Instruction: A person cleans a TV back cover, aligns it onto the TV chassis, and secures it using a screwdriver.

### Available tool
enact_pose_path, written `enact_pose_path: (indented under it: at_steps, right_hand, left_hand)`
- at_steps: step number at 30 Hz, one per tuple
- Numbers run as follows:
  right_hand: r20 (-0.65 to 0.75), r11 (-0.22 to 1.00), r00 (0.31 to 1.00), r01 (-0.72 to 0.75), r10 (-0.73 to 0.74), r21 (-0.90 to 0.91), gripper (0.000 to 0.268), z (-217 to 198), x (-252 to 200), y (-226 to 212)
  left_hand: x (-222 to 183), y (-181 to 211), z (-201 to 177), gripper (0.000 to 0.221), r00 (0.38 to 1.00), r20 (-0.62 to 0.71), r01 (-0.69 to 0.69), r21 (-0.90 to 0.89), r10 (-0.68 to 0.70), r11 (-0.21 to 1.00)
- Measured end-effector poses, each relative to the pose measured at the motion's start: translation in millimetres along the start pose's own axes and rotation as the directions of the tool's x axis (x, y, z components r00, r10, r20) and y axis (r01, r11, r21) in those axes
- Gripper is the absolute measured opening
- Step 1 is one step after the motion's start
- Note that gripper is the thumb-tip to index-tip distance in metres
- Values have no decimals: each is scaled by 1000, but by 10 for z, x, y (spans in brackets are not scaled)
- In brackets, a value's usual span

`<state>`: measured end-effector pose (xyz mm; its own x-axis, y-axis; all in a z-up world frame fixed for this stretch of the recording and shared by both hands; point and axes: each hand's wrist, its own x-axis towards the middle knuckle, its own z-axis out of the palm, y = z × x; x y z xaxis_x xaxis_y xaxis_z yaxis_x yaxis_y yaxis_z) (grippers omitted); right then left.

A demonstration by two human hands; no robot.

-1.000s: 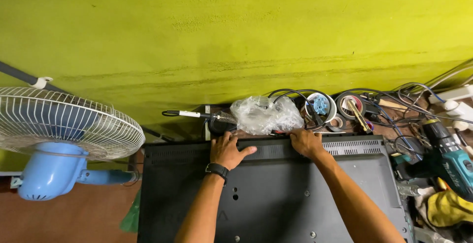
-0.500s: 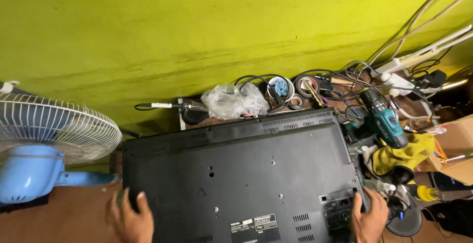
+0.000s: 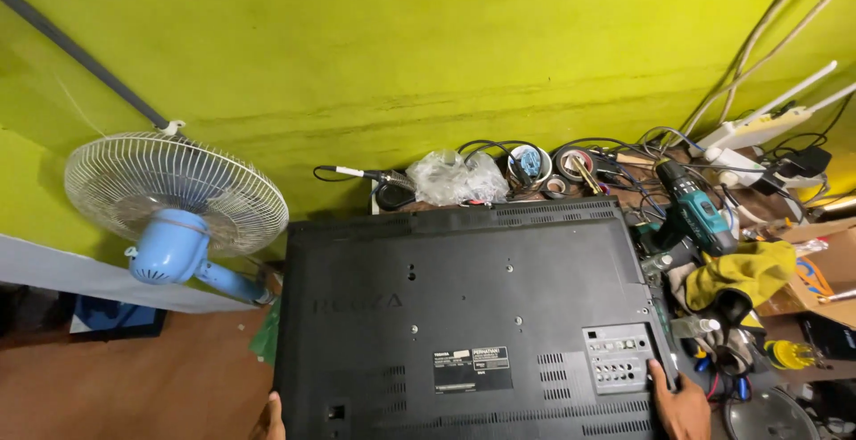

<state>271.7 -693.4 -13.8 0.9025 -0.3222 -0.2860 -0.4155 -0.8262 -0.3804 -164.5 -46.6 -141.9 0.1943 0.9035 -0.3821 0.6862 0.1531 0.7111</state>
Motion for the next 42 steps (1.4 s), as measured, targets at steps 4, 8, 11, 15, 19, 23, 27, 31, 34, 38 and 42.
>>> enact_pose_path:
  at_steps: [4, 8, 11, 15, 19, 23, 27, 31, 34, 38, 42]
  right_hand:
    - [15, 999, 999, 38, -38, 29, 89, -175, -181, -110]
    - [117, 996, 991, -68, 61, 59, 87, -547, -466, -517]
    - [89, 999, 996, -12, 8, 36, 90, -547, -400, -482]
    - [114, 999, 993, -32, 28, 39, 92, -635, -517, -530]
    - [78, 999, 997, -15, 12, 39, 93, -530, -394, -411]
    - [92, 999, 996, -22, 18, 40, 91, -522, -402, -418]
    - [67, 999, 997, -29, 27, 33, 88, -459, -314, -381]
    - [104, 998, 994, -22, 16, 53, 89, -503, -367, -562]
    - [111, 999, 993, -34, 29, 42, 88, -545, -454, -588]
    - [89, 1000, 996, -7, 5, 22, 91, -480, -406, -552]
    - [80, 998, 996, -31, 27, 45, 87, -461, -435, -515]
  left_hand:
    - [-110, 407, 106, 67, 987, 29, 147, 203, -156, 968]
    - [-251, 793, -42, 72, 963, 64, 226, 341, -262, 912]
    - [-349, 970, -139, 75, 962, 43, 235, 370, -269, 899]
    - [-447, 1134, -279, 85, 947, 99, 228, 458, -304, 859]
    - [-429, 1081, -287, 81, 959, 22, 239, 477, -284, 846]
    - [-469, 1085, -286, 85, 956, 6, 253, 485, -292, 837]
    - [-647, 1273, -343, 77, 976, -14, 213, 301, -219, 930]
    - [-492, 1271, -259, 73, 985, 8, 161, 289, -170, 944]
    - [-423, 1345, -240, 78, 959, 82, 216, 409, -272, 887]
    - [-451, 1353, -213, 80, 954, 131, 193, 419, -270, 887]
    - [-258, 1040, -69, 78, 967, 45, 210, 409, -249, 888]
